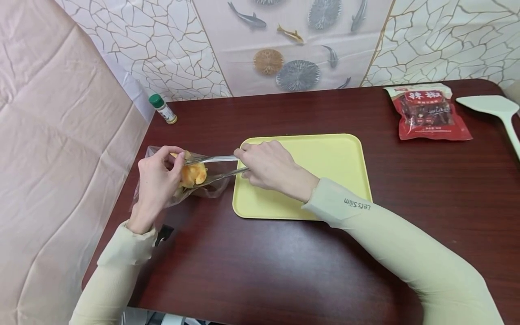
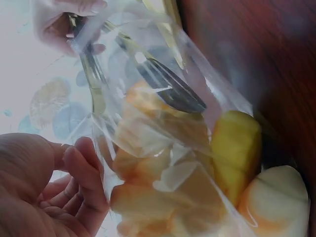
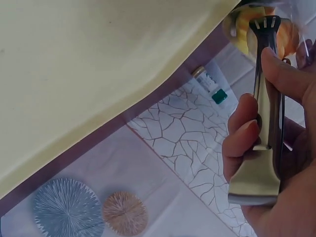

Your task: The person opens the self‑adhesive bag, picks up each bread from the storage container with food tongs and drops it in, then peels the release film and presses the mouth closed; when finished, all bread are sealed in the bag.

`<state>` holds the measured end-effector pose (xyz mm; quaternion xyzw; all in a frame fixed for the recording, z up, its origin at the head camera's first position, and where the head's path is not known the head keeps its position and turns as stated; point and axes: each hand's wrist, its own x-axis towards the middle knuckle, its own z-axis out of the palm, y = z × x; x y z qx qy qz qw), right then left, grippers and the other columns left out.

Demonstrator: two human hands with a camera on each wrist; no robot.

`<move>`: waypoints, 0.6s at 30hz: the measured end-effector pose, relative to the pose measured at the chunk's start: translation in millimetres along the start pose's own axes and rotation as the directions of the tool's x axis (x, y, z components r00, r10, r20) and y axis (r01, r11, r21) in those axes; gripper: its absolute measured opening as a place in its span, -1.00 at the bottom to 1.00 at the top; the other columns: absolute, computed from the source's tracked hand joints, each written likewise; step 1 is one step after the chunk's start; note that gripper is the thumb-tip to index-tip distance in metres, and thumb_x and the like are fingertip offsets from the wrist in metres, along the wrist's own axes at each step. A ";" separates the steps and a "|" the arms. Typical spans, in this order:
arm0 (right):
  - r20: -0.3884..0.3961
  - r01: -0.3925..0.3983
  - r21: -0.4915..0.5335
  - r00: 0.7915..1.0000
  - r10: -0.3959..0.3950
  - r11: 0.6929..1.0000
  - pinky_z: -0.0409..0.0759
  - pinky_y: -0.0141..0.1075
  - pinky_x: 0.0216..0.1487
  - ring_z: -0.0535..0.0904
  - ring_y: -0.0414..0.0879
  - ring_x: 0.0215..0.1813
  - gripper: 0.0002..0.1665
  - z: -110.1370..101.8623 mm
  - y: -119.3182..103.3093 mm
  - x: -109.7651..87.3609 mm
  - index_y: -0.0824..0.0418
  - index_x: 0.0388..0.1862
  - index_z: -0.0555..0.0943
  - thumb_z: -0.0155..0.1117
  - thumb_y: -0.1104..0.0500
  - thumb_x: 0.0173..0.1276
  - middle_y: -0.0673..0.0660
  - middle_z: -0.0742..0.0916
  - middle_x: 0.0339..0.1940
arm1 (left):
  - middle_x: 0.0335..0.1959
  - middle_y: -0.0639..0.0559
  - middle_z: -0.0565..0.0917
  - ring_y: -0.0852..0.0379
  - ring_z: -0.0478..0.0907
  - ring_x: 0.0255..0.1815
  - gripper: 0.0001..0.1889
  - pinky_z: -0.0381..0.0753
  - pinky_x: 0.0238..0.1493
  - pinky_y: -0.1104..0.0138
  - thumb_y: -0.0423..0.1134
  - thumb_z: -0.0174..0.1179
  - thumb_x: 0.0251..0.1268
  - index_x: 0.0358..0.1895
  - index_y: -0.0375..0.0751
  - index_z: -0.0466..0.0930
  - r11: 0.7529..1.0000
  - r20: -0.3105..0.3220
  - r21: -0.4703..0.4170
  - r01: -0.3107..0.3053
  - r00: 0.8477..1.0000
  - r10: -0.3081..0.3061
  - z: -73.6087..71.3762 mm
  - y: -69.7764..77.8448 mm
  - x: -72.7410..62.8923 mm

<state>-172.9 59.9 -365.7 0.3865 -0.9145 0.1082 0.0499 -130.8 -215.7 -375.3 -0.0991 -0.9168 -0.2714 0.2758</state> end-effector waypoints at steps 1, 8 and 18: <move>0.005 -0.008 -0.002 1.000 0.008 1.000 0.60 -0.03 -0.46 0.69 0.00 -0.43 -0.61 -0.5 0.2 -0.8 0.09 0.03 0.72 0.63 0.02 0.31 0.01 0.77 -0.25 | -0.65 -0.13 0.67 0.26 0.33 -0.65 -0.88 0.31 -0.48 0.33 -0.41 0.27 0.49 -0.17 -0.37 0.78 1.000 0.007 0.005 0.007 1.000 -0.007 0.2 -0.9 0.3; 0.014 -0.073 0.006 0.997 0.072 0.997 0.51 -0.08 -0.51 0.58 0.01 -0.53 -0.57 -10.4 5.4 -21.8 0.08 0.08 0.71 0.64 0.03 0.30 0.01 0.75 -0.24 | -0.63 -0.14 0.69 0.11 0.44 -0.67 -0.87 0.33 -0.49 0.33 -0.38 0.26 0.53 -0.13 -0.37 0.78 0.999 0.039 0.036 0.035 0.999 -0.037 0.7 -3.7 0.5; -0.087 -0.167 0.040 0.982 0.170 0.985 0.43 -0.11 -0.56 0.64 -0.07 -0.51 -0.49 -33.5 18.6 -89.9 0.05 0.12 0.71 0.67 -0.07 0.28 -0.03 0.77 -0.29 | -0.63 -0.15 0.68 0.11 0.41 -0.68 -0.87 0.33 -0.49 0.31 -0.37 0.24 0.55 -0.14 -0.38 0.74 0.998 0.038 0.044 0.037 0.999 -0.039 0.5 -7.8 -1.7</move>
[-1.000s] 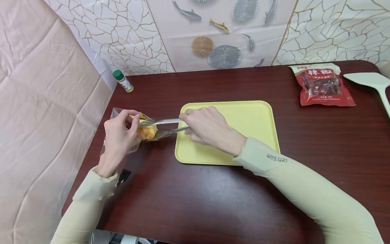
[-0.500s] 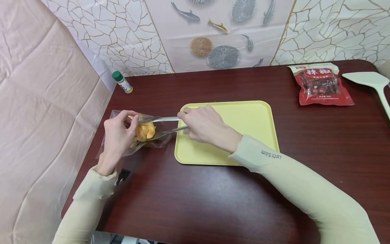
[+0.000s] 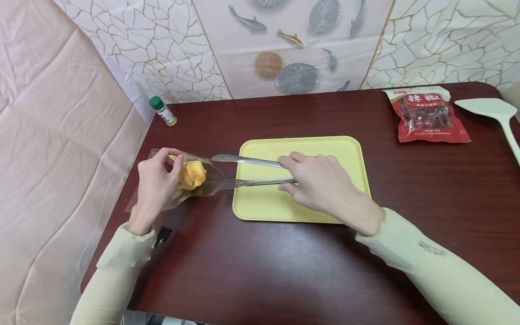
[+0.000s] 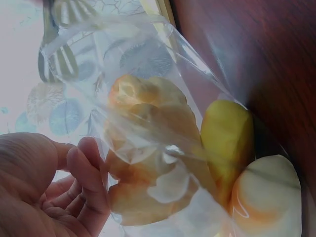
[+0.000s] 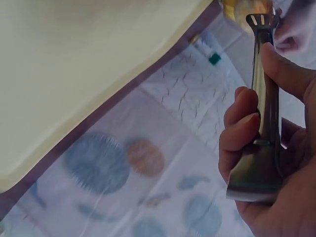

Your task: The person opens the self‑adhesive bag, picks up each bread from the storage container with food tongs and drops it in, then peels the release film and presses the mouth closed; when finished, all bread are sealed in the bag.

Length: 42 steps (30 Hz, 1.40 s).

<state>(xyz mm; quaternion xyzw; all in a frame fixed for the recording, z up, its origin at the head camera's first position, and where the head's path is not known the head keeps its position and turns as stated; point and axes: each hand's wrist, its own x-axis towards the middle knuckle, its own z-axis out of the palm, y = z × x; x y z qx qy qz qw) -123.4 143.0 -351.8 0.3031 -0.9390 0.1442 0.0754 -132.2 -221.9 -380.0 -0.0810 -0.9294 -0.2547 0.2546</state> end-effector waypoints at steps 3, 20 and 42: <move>-0.016 -0.083 0.019 0.996 0.083 0.996 0.48 -0.08 -0.51 0.72 -0.06 -0.42 -0.41 -10.5 11.8 -24.7 0.07 0.20 0.70 0.67 -0.09 0.27 -0.03 0.81 -0.26 | -0.64 -0.15 0.68 0.11 0.41 -0.68 -0.86 0.33 -0.50 0.32 -0.36 0.24 0.56 -0.15 -0.38 0.74 1.000 -0.002 -0.003 -0.003 1.000 0.003 0.8 0.0 -0.3; -0.053 -0.533 0.128 0.839 0.542 0.837 0.39 -0.10 -0.40 0.55 -0.06 -0.43 -0.37 -22.3 69.1 -148.2 0.35 0.20 0.55 0.43 -0.15 0.53 0.07 0.65 -0.50 | -0.64 -0.14 0.67 0.25 0.30 -0.68 -0.87 0.32 -0.51 0.34 -0.36 0.24 0.57 -0.13 -0.36 0.73 1.000 -0.005 0.004 -0.008 1.000 0.008 3.6 -0.5 0.3; 0.128 -0.799 -0.015 0.595 0.794 0.601 0.48 0.26 -0.39 0.56 0.72 -0.25 0.03 -9.5 116.3 -179.6 0.73 0.21 0.29 0.07 -0.35 0.66 0.85 0.55 -0.21 | -0.63 -0.14 0.66 0.26 0.28 -0.68 -0.87 0.31 -0.50 0.34 -0.36 0.24 0.56 -0.14 -0.36 0.73 1.000 0.017 -0.005 0.005 1.000 -0.005 1.8 -0.5 -0.6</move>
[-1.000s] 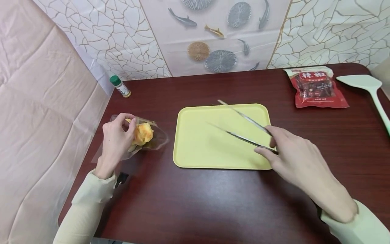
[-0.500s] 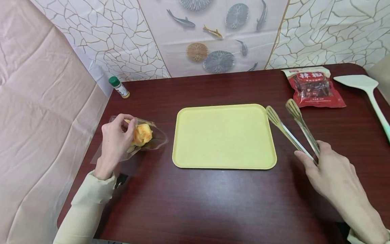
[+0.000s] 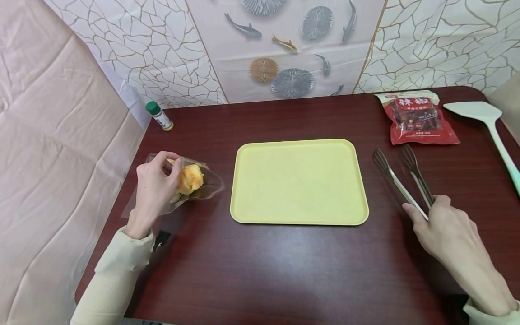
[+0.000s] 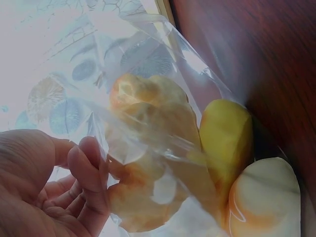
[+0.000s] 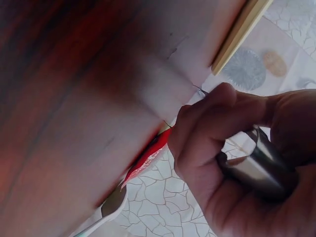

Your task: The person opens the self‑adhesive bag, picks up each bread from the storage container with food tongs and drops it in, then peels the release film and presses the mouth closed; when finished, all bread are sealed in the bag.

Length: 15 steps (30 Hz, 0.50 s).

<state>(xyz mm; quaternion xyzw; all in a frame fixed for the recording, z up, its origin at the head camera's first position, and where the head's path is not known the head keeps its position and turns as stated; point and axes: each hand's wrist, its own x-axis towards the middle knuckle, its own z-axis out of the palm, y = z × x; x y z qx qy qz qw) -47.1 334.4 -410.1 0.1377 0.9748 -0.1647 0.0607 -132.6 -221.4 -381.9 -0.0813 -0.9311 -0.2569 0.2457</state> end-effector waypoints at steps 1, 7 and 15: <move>0.012 -0.009 -0.008 1.000 0.010 1.000 0.48 0.23 -0.41 0.56 0.68 -0.28 0.02 -0.8 -1.3 0.6 0.72 0.16 0.32 0.08 -0.35 0.65 0.81 0.56 -0.26 | -0.63 -0.14 0.66 0.26 0.28 -0.68 -0.87 0.31 -0.50 0.34 -0.36 0.24 0.55 -0.14 -0.36 0.73 1.000 0.001 -0.001 0.000 1.000 0.000 0.0 -0.3 0.0; 0.073 -0.030 -0.078 0.997 0.035 0.997 0.37 0.00 -0.49 0.57 0.43 -0.42 -0.13 -7.3 -5.4 1.7 0.44 -0.27 0.48 0.15 -0.44 0.55 0.50 0.61 -0.51 | -0.64 -0.13 0.64 0.25 0.29 -0.68 -0.88 0.30 -0.51 0.36 -0.36 0.25 0.53 -0.15 -0.35 0.73 1.000 0.002 -0.020 0.013 1.000 -0.013 -0.1 -2.0 0.0; 0.116 -0.006 -0.089 0.993 0.016 0.996 0.31 -0.05 -0.48 0.55 0.24 -0.48 -0.15 -8.5 -5.2 0.6 0.24 -0.47 0.48 0.12 -0.52 0.53 0.22 0.59 -0.66 | -0.65 -0.12 0.63 0.20 0.33 -0.68 -0.89 0.29 -0.54 0.38 -0.36 0.26 0.51 -0.17 -0.35 0.72 0.999 -0.006 -0.043 0.011 1.000 -0.011 -1.2 -3.7 0.5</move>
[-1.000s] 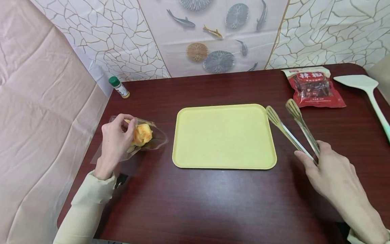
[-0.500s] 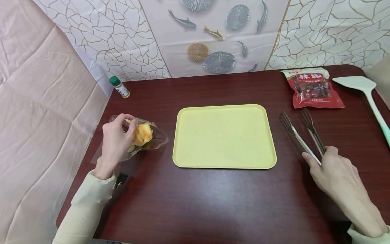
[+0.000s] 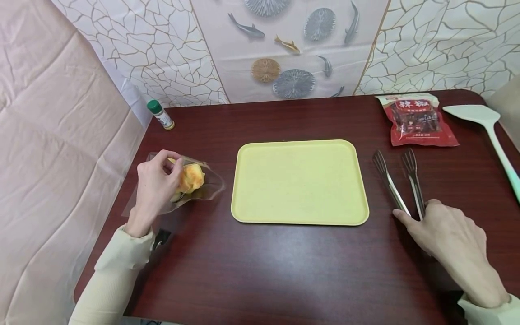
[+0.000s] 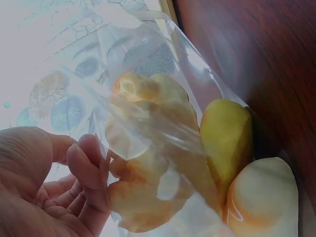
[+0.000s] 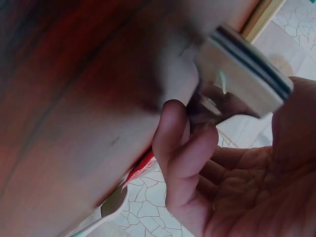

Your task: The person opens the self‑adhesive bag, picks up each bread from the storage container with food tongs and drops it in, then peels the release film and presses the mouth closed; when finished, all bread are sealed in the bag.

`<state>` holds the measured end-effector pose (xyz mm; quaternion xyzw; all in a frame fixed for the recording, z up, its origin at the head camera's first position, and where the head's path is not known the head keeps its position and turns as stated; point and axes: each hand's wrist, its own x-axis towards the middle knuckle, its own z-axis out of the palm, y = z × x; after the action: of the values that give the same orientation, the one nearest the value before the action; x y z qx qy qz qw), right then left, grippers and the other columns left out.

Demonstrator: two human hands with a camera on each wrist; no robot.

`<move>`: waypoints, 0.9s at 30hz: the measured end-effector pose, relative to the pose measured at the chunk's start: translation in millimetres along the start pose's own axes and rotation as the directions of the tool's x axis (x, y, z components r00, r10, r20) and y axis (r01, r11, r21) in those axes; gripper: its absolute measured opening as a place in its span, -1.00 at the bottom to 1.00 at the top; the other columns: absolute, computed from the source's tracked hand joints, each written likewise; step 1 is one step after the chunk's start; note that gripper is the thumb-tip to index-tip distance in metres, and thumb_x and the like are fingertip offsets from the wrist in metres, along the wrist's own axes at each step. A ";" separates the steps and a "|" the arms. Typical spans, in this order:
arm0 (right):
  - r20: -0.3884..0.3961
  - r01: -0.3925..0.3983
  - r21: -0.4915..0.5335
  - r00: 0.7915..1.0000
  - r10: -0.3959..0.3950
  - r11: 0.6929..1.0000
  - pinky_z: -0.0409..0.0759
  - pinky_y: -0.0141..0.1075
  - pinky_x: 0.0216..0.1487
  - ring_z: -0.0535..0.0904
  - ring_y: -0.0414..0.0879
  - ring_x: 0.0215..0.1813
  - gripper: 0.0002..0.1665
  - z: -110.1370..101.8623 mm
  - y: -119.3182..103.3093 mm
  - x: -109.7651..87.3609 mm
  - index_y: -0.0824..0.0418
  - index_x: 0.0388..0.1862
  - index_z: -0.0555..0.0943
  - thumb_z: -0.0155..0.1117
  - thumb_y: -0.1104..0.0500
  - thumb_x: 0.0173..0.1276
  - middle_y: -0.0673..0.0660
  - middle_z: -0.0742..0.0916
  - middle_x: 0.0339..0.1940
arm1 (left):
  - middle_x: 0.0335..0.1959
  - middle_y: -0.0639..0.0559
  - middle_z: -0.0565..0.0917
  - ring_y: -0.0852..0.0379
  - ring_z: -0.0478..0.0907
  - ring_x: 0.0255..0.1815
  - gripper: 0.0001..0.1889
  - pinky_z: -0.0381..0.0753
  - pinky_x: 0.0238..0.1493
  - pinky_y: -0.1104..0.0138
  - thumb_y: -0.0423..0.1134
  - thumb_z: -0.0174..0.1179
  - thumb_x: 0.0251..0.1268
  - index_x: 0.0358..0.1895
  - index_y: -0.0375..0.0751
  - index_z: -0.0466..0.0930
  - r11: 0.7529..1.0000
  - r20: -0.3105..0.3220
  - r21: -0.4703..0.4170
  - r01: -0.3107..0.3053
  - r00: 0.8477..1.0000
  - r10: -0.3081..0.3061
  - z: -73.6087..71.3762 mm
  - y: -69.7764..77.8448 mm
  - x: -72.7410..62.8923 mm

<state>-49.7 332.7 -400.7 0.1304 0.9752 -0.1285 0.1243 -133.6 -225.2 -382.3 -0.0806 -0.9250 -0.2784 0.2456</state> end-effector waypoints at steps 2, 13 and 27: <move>0.006 -0.005 -0.002 1.000 0.005 1.000 0.32 -0.05 -0.47 0.56 0.25 -0.46 -0.15 1.2 -0.4 -0.8 0.24 -0.46 0.48 0.13 -0.52 0.53 0.21 0.59 -0.65 | -0.65 -0.12 0.63 0.20 0.34 -0.68 -0.89 0.29 -0.53 0.38 -0.36 0.26 0.51 -0.17 -0.35 0.72 1.000 0.003 -0.001 0.001 1.000 -0.001 -0.2 -0.6 -0.6; -0.158 0.032 0.023 0.987 -0.028 0.999 0.35 0.04 -0.53 0.55 0.41 -0.41 -0.21 2.7 -20.2 -12.2 0.37 -0.31 0.53 0.31 -0.40 0.49 0.43 0.61 -0.50 | -0.64 -0.12 0.62 0.12 0.38 -0.67 -0.89 0.31 -0.53 0.36 -0.34 0.28 0.50 -0.15 -0.35 0.72 1.000 0.032 -0.006 0.018 0.999 -0.018 -2.0 -0.4 -2.9; -0.306 0.667 0.379 0.744 -0.594 0.641 0.63 -0.34 -0.25 0.59 -0.41 -0.49 -0.62 43.6 -225.6 -58.2 0.27 0.11 0.73 0.58 0.20 0.37 -0.11 0.77 -0.50 | -0.63 -0.13 0.58 0.03 0.41 -0.65 -0.85 0.32 -0.48 0.28 -0.30 0.26 0.53 -0.17 -0.36 0.71 1.000 0.035 -0.022 0.010 0.999 -0.009 -1.8 -0.4 3.6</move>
<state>-50.8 96.9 -376.2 -0.1834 0.9044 -0.3833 -0.0386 -136.0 -226.5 -379.4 -0.0838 -0.9264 -0.2885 0.2272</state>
